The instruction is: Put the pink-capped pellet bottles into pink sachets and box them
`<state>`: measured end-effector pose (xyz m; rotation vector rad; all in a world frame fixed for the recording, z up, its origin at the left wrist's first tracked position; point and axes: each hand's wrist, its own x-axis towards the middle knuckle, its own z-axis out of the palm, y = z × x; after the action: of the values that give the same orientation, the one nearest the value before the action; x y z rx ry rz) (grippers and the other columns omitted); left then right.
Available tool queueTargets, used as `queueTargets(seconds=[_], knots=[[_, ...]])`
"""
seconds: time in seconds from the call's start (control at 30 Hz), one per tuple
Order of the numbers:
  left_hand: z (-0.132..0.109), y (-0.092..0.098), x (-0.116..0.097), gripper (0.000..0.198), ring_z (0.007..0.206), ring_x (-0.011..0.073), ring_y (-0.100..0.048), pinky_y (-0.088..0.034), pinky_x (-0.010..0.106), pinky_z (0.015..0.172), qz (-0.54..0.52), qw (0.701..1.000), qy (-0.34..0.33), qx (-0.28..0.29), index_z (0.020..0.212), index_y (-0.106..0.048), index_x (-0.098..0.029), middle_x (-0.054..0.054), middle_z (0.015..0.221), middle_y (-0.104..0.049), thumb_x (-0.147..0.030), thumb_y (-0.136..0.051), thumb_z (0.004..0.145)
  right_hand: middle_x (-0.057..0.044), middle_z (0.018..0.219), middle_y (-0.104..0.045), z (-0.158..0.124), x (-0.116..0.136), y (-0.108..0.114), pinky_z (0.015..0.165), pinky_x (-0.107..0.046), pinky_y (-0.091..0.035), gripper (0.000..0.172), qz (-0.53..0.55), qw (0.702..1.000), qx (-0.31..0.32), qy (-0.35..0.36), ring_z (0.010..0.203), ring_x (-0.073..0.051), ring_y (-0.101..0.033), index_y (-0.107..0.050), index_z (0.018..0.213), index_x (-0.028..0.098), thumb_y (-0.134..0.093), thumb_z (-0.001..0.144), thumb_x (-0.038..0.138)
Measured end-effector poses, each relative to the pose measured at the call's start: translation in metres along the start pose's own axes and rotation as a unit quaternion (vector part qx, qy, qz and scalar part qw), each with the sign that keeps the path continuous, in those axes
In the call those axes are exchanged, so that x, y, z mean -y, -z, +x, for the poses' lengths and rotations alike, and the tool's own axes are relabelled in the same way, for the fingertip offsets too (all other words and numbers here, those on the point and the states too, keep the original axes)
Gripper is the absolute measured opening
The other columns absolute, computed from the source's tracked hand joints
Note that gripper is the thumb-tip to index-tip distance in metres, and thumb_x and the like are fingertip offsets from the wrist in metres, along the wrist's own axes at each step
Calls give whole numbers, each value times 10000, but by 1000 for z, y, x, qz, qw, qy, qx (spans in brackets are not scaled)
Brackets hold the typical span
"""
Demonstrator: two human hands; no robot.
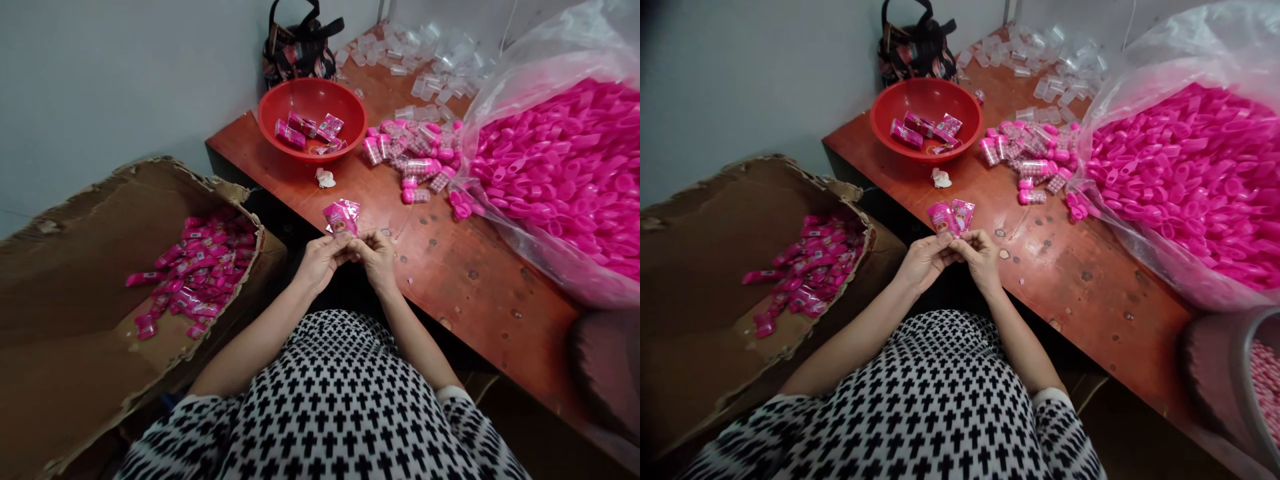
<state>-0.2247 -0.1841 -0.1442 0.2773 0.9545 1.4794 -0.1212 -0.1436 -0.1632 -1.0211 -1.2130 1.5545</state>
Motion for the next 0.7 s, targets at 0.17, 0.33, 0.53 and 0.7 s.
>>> queueTargets(seconds=[0.17, 0.33, 0.53, 0.7], knots=[[-6, 38, -45, 285, 933, 155, -655, -495, 323, 888, -95, 963, -215, -130, 829, -641, -205, 16, 932, -724, -482, -576, 812, 38, 600, -631, 5, 12, -2, 465, -203, -461, 259, -31, 996, 79, 0, 475, -79, -565, -578, 733, 200, -666, 730, 444], [16, 48, -43, 236, 1009, 180, -636, -475, 333, 885, 17, 954, -227, -197, 875, -623, -242, 26, 993, -710, -451, -636, 766, 42, 577, -617, 6, 1, 19, 418, -181, -424, 287, -63, 998, 0, 0, 437, -69, -545, -550, 709, 189, -620, 772, 460], [99, 29, -23, 353, 1237, 284, -443, -322, 370, 1015, 429, 834, -316, -143, 1033, -654, -221, 104, 1240, -577, -274, -719, 689, 28, 589, -622, 0, -4, 24, 423, -180, -419, 302, -86, 996, 5, -22, 444, -67, -539, -549, 687, 184, -618, 774, 465], [162, 40, -34, 206, 1242, 351, -369, -293, 468, 986, 549, 763, -299, -168, 953, -673, -205, 149, 1175, -558, -283, -646, 764, 28, 592, -620, -6, -3, 24, 437, -188, -421, 283, -77, 997, 6, -32, 447, -67, -534, -564, 691, 183, -625, 775, 446]])
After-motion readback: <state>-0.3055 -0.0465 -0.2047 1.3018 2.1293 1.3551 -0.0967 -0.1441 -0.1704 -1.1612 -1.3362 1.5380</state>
